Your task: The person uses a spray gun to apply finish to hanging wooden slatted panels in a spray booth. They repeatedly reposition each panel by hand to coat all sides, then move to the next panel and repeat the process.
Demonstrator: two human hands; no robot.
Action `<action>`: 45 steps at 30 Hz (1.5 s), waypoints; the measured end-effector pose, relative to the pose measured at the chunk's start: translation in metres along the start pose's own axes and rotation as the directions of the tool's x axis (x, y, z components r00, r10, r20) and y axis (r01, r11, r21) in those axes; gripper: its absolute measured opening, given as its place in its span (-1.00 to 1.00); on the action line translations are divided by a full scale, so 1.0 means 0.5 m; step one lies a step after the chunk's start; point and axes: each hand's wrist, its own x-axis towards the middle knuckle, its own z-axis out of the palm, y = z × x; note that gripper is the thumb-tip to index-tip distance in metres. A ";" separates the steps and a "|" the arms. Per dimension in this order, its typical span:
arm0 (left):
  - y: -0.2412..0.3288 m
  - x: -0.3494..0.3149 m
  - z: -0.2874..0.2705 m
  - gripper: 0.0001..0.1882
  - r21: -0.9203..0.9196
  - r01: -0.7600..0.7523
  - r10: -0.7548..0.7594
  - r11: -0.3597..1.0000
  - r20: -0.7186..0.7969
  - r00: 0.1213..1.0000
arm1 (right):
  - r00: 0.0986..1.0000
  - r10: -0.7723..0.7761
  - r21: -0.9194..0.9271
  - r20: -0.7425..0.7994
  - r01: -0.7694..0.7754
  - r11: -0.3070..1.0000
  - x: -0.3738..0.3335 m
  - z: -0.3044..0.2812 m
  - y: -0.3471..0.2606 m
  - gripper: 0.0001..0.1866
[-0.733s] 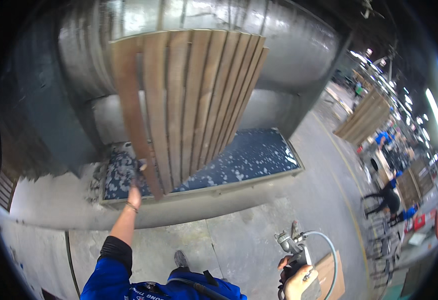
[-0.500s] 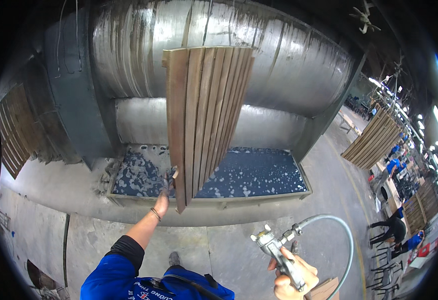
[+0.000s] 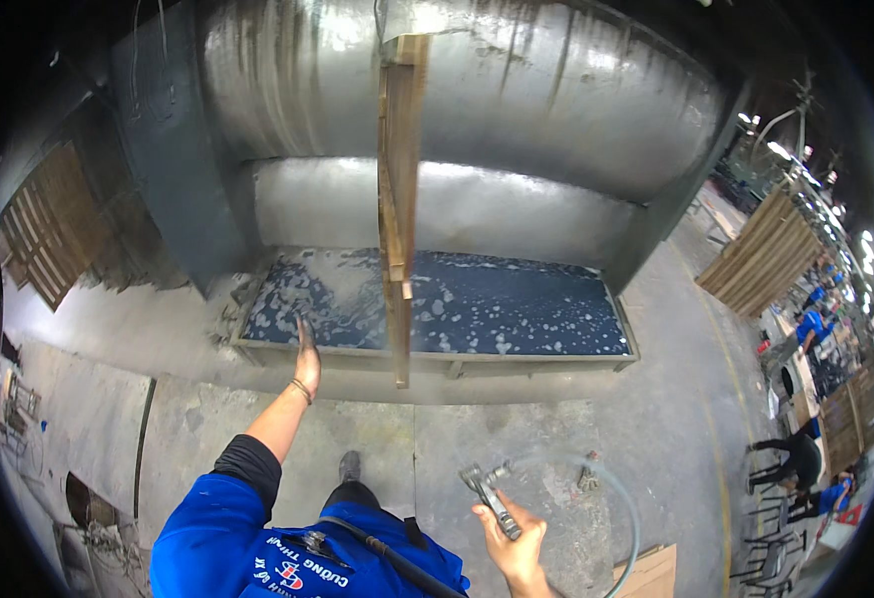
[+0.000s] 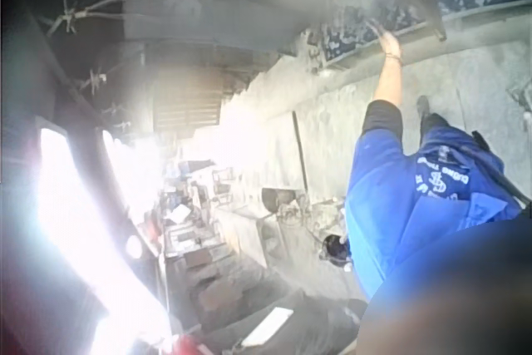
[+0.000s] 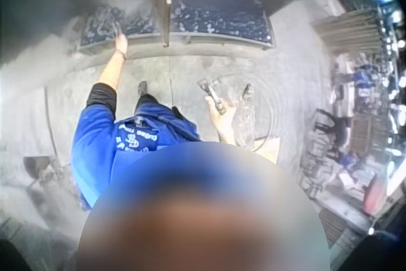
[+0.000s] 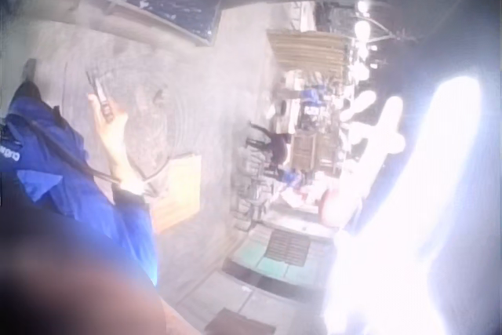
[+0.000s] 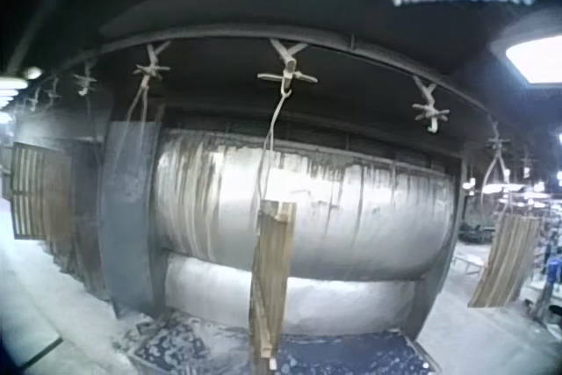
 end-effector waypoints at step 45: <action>-0.276 -0.274 0.521 -0.60 0.534 0.341 -0.469 0.774 0.123 0.874 | 0.552 0.356 -0.103 0.754 -0.436 0.894 0.313 -0.194 0.236 -0.59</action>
